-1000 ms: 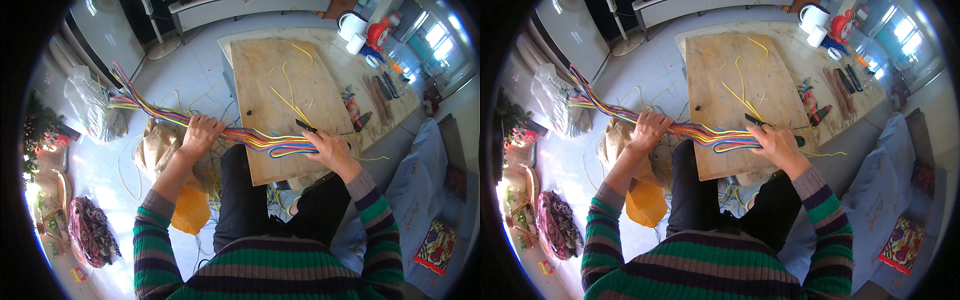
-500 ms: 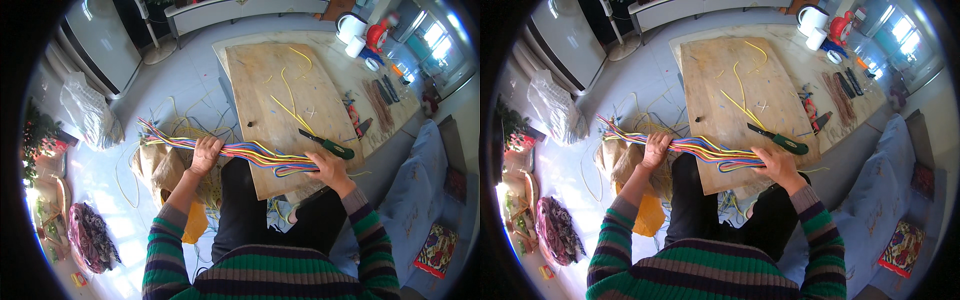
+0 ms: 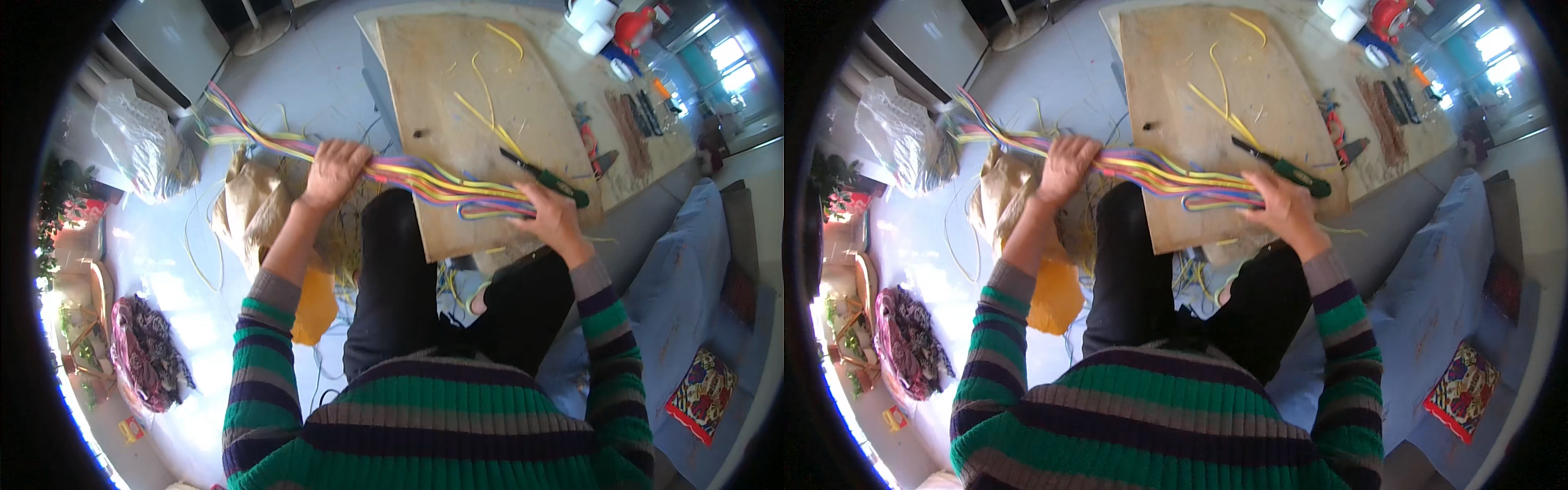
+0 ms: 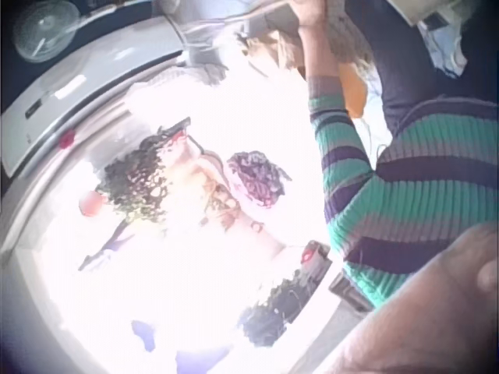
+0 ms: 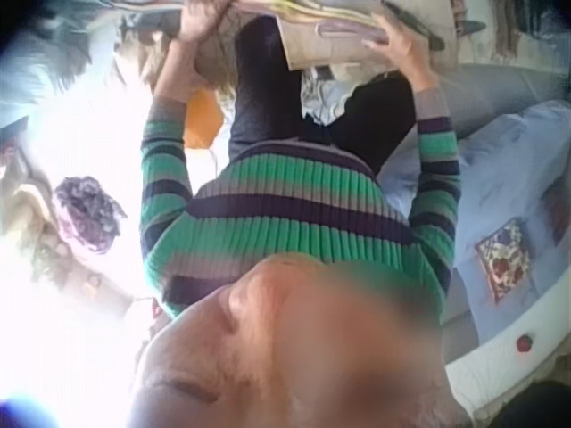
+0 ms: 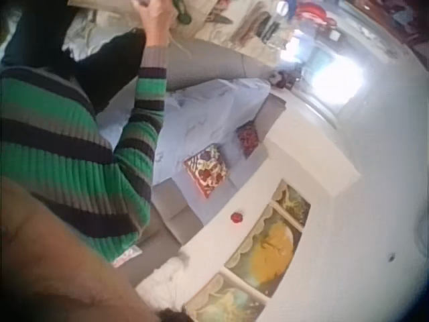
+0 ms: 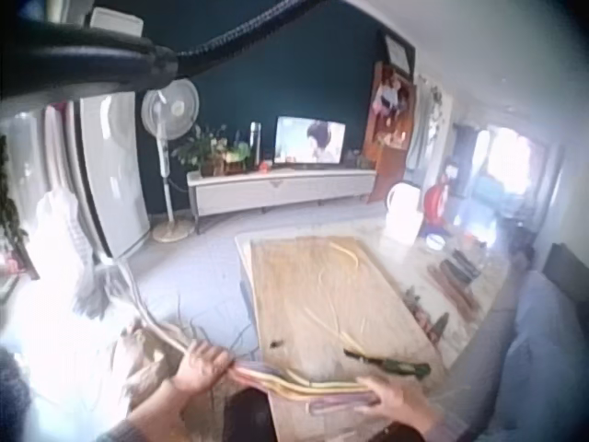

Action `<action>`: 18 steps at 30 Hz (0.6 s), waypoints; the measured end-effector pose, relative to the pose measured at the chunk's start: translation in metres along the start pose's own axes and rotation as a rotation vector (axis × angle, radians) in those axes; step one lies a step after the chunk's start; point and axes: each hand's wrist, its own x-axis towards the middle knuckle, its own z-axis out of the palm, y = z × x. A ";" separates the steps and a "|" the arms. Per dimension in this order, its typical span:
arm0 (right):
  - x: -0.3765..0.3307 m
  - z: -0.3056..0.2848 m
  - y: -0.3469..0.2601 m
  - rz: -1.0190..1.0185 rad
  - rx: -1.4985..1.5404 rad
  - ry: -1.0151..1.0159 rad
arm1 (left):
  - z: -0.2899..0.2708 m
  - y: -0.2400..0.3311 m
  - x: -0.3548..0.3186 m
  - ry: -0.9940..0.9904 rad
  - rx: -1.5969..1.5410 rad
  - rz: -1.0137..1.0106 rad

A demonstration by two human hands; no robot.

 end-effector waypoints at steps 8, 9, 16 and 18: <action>0.010 -0.017 -0.043 0.114 0.081 0.113 | -0.044 0.008 0.017 0.115 0.165 -0.162; 0.010 -0.020 -0.051 0.142 0.072 0.112 | -0.050 0.022 0.015 0.127 0.207 -0.217; 0.010 -0.029 -0.064 0.126 0.081 0.089 | -0.009 0.118 -0.047 0.366 -1.186 -0.972; 0.008 -0.032 -0.066 0.125 0.090 0.066 | 0.000 0.130 -0.037 0.406 -1.609 -1.232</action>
